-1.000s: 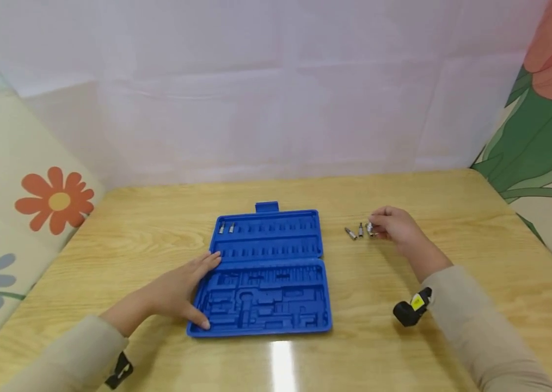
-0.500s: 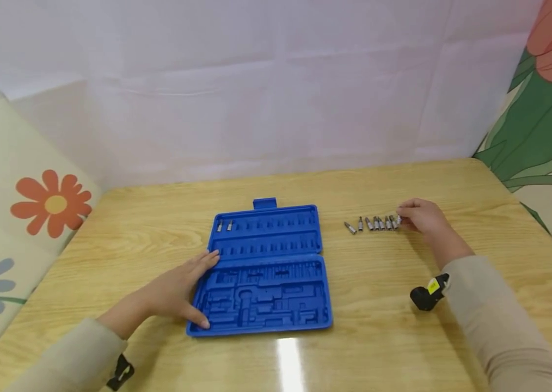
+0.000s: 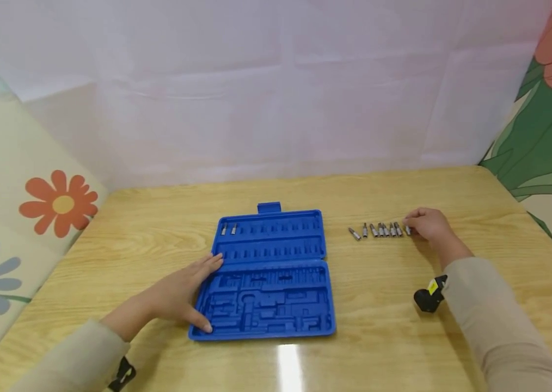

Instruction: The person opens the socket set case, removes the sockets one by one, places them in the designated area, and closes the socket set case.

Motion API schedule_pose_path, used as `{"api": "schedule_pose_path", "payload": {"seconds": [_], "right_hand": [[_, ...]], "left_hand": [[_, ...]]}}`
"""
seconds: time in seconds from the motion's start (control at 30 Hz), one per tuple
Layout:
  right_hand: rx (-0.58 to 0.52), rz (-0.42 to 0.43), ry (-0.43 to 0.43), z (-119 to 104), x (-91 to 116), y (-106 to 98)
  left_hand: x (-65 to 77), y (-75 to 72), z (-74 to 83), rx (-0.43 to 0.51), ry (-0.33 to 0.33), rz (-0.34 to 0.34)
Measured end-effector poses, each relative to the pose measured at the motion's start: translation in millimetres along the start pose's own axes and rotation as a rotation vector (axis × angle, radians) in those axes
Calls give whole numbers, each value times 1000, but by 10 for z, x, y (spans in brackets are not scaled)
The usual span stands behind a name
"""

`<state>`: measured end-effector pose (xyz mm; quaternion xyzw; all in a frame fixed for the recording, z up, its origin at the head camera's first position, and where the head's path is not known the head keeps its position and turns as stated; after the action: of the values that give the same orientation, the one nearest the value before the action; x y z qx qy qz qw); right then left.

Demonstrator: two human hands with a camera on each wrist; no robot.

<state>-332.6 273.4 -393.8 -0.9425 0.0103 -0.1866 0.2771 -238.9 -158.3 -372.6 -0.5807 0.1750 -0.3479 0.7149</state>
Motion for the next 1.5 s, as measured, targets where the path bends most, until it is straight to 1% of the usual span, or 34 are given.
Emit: {"api": "schedule_pose_path", "payload": {"seconds": [0.13,0.3,0.57,0.67,0.83,1.07,1.2,1.27,1.37,1.5], "right_hand": [[33,33,0,12,7,-4],[105,81,8,2,26,-16],[126,113,47,0,-29,-79],[104,114,66,0,-41,-82],[79,121,72,-18,-31,-81],[62,128,98,30,-40,-101],[43,130,94,45,-31,-102],[12,129,89,49,-21,-101],[-66,111,84,53,-2,-87],[-156,104,119,63,26,-84]], "left_hand": [[-7,25,4,0,1,-3],[-16,25,9,-8,1,-6],[-11,5,5,-2,-12,-8],[-6,-8,2,-5,-12,-6],[4,-26,-8,-6,-14,-3],[-17,-22,-7,-5,-13,-10],[-26,-13,-10,-5,-16,-18],[-27,-8,-9,0,-16,-20],[-28,-1,-9,6,-13,-19],[-24,3,-20,9,-15,-17]]}}
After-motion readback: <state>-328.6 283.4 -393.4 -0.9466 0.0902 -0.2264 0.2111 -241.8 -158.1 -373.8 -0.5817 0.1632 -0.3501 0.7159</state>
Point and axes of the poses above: each hand's wrist, its own x-axis away from the middle knuckle, its own y-axis out of the palm, z = x × y, the point moved 9 cm from there along -x, towards the middle knuckle, and after that the axes turned 8 degrees about y, right-handed, at the moved point
